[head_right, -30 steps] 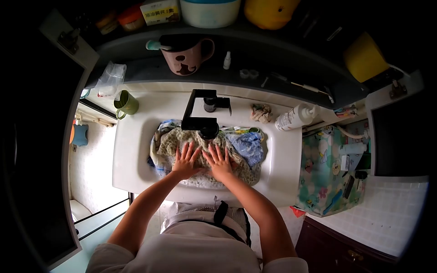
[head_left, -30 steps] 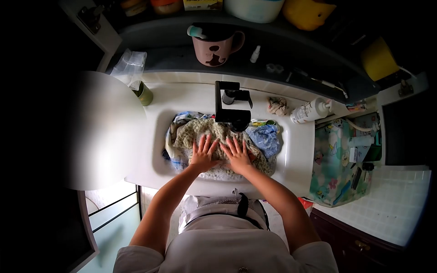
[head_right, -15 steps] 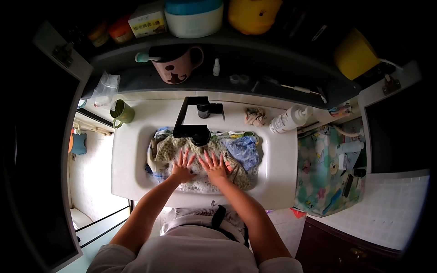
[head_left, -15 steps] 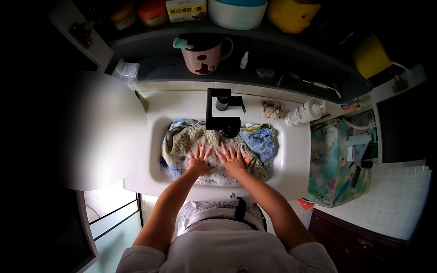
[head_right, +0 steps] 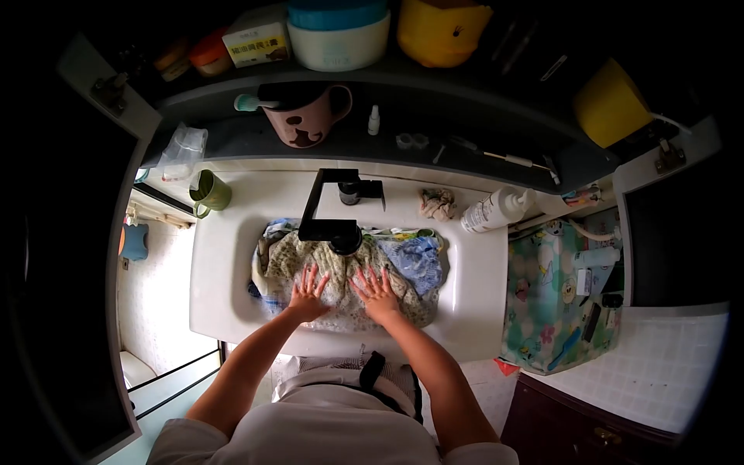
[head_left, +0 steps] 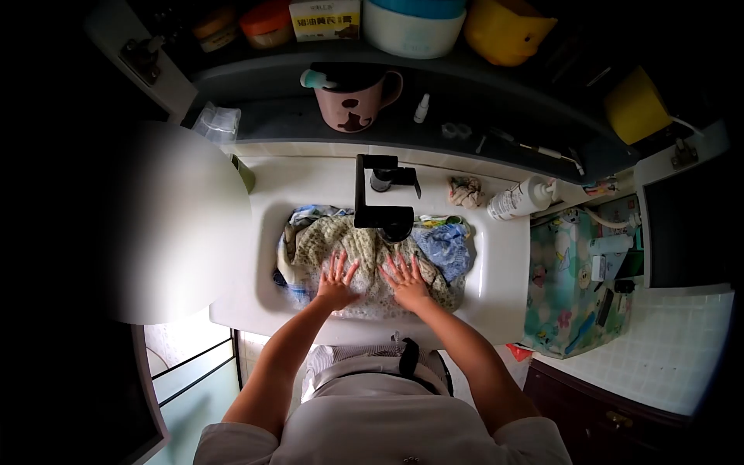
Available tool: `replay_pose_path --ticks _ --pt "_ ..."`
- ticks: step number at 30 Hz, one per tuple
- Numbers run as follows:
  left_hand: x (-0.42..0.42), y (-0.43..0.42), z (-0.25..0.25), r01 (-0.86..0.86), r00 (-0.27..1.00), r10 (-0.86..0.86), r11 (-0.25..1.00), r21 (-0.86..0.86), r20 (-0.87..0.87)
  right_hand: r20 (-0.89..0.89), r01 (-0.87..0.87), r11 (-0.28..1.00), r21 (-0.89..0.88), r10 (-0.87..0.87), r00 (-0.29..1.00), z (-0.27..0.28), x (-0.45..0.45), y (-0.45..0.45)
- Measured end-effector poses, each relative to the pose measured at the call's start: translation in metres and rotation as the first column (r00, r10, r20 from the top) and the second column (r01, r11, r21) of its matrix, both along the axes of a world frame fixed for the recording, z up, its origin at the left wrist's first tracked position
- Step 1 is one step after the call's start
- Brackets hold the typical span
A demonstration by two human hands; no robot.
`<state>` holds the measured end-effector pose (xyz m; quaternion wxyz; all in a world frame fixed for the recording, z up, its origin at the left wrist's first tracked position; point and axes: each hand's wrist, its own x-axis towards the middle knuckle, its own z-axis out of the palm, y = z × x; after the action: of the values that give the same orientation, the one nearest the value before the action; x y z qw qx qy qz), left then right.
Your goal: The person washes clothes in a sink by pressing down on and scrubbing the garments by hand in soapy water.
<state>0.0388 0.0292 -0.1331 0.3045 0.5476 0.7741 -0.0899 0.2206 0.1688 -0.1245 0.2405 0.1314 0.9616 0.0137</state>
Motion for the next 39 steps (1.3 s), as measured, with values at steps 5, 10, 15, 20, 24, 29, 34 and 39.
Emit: replay_pose_path --ticks 5,10,15,20,24,29,34,39 --pt "-0.001 -0.001 -0.006 0.009 1.0 -0.009 1.0 -0.012 0.004 0.023 0.016 1.0 0.001 -0.016 1.0 -0.001 0.002 0.0" --pt "-0.001 -0.02 0.007 0.027 1.0 -0.03 0.972 0.232 0.006 -0.137 0.098 0.969 -0.228 -0.132 0.982 0.033 0.013 -0.004" --pt "-0.008 -0.036 0.024 -0.031 0.993 0.022 0.997 0.072 0.12 -0.29 0.103 0.975 -0.196 -0.159 0.944 0.017 0.049 -0.005" --pt "-0.002 -0.029 0.015 -0.008 1.0 0.009 0.998 -0.057 0.019 -0.158 0.082 0.995 -0.052 -0.089 0.983 0.005 0.049 -0.005" --pt "-0.007 -0.025 0.008 -0.078 0.983 0.1 0.987 -0.139 0.157 -0.13 0.062 0.998 -0.018 -0.064 0.989 -0.022 0.053 -0.002" --pt "-0.007 -0.03 0.015 -0.032 0.995 0.038 0.997 -0.073 0.091 -0.174 0.106 0.981 -0.161 -0.134 0.976 -0.002 0.056 -0.001" --pt "-0.013 -0.045 0.024 -0.043 0.989 0.04 0.999 0.018 0.145 -0.248 0.052 0.978 -0.202 -0.103 0.963 0.026 0.081 0.011" --pt "-0.021 -0.044 0.016 -0.053 0.977 0.074 0.993 -0.107 0.202 -0.2 -0.09 0.996 -0.005 0.087 0.976 0.009 0.096 0.023"
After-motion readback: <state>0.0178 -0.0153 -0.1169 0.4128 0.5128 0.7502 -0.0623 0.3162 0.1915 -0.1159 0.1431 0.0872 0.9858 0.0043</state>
